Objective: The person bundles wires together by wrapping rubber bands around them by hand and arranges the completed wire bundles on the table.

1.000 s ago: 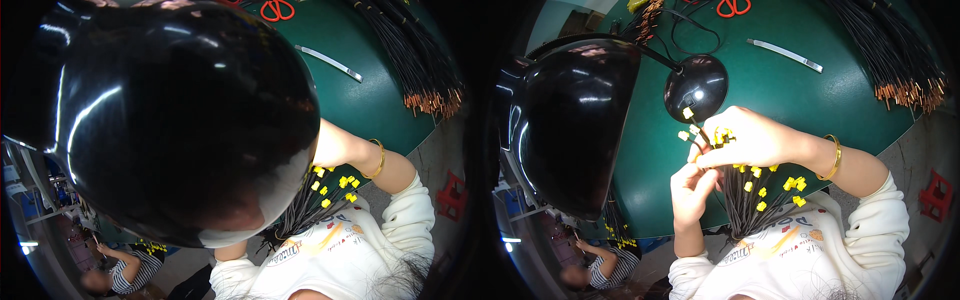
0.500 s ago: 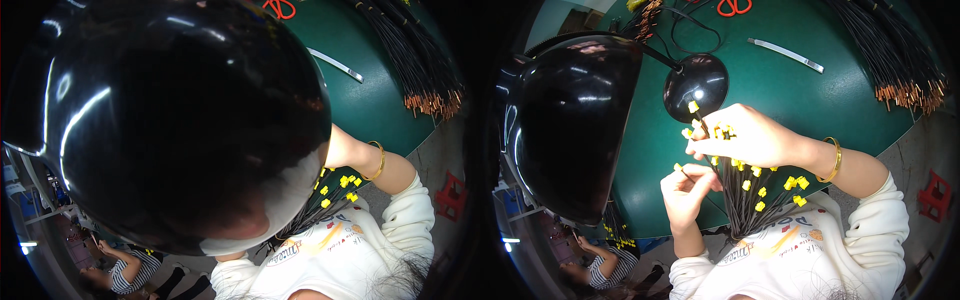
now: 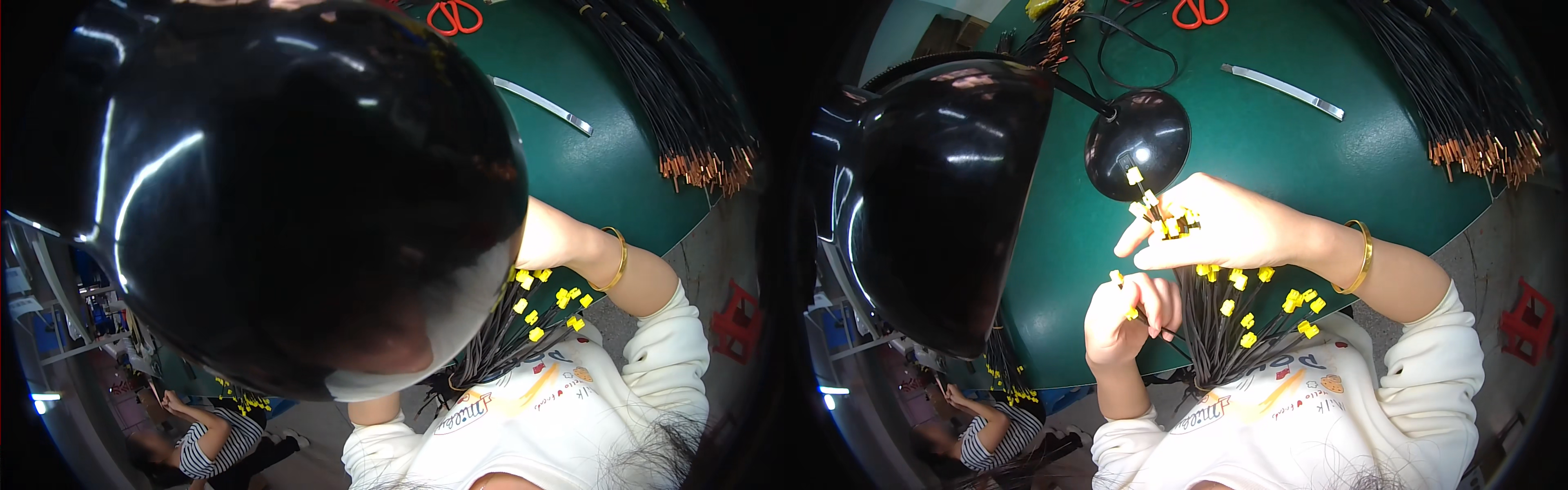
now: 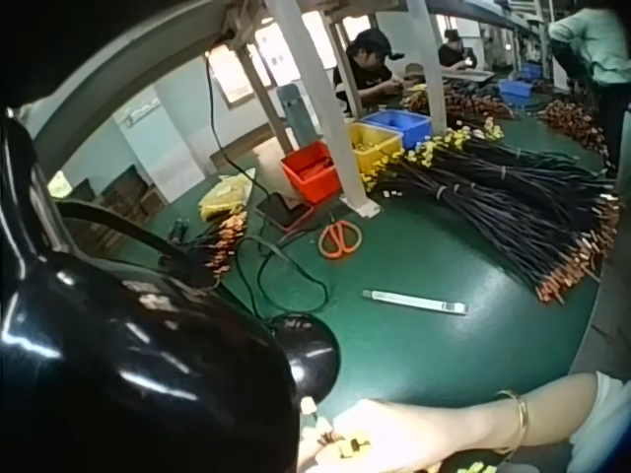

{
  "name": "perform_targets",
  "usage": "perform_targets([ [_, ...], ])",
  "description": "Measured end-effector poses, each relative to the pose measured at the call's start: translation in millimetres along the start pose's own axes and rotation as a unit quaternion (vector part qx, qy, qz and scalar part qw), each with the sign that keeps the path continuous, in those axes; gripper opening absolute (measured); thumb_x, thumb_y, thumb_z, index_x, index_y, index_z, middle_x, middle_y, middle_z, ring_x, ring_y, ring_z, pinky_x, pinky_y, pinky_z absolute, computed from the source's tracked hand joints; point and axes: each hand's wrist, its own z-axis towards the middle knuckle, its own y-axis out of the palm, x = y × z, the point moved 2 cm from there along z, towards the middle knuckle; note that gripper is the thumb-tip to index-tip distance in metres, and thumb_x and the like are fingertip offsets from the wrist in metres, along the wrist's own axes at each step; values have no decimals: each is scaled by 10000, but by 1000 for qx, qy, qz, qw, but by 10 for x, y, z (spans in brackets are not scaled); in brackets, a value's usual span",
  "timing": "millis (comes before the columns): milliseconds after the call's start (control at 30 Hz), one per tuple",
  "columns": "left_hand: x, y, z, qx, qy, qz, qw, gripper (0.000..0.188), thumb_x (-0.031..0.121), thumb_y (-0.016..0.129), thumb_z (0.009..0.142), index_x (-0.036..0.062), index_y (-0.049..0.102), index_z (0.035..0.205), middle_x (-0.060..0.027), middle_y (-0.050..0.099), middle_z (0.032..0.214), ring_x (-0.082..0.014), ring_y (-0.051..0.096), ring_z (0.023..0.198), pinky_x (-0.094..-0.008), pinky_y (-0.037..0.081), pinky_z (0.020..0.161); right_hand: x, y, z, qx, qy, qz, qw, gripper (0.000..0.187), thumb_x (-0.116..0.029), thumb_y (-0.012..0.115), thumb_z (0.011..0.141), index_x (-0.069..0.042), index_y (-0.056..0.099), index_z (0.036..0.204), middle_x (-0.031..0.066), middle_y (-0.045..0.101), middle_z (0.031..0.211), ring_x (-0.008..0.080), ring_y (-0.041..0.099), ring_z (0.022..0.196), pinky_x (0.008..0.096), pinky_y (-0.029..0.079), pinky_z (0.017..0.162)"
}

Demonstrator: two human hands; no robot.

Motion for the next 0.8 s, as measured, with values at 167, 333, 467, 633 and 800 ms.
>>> perform_targets([
  [167, -17, 6, -15, 71, 1, 143, 987, 417, 302, 362, 887, -60, 512, 744, -131, 520, 705, -186, 489, 626, -272, 403, 601, 49, 8, 28, -7, -2, -1, 1000, 254, -184, 590, 793, 31, 590, 928, 25, 577, 727, 58, 505, 643, 208, 416, 617],
  [333, -140, 25, -100, 77, -56, 98, 991, 587, 448, 544, 773, -20, 410, 1102, -91, 517, 1011, -174, 530, 892, -296, 419, 763, -50, -34, 13, 31, 31, -28, 999, 231, -179, 600, 789, 23, 618, 899, 48, 614, 765, 77, 540, 722, 237, 433, 687],
  [467, -489, 156, -702, -3, -181, 1, 983, 820, 21, 696, 635, -53, 189, 1275, -128, 298, 1287, -200, 276, 1208, -326, 214, 1003, -140, -41, 40, 54, -37, -31, 997, 217, -165, 596, 792, 10, 625, 916, 83, 628, 879, 110, 564, 814, 240, 431, 757],
  [633, 107, 631, -875, 138, -101, 462, 870, 327, 90, 600, 749, -9, 499, 1044, -97, 589, 881, -219, 563, 814, -297, 447, 747, -79, 109, 34, -40, 4, 37, 999, 363, -195, 600, 791, -5, 521, 1090, 72, 547, 947, 120, 513, 872, 243, 420, 759],
  [800, 843, 681, -1113, 191, -127, 819, 525, 200, 246, 564, 795, 56, 539, 852, -68, 500, 661, -243, 499, 589, -327, 396, 509, -85, -90, -80, -196, 3, -25, 980, 614, -195, 694, 693, -1, 410, 1202, 99, 486, 1156, 186, 447, 1071, 303, 380, 886],
])
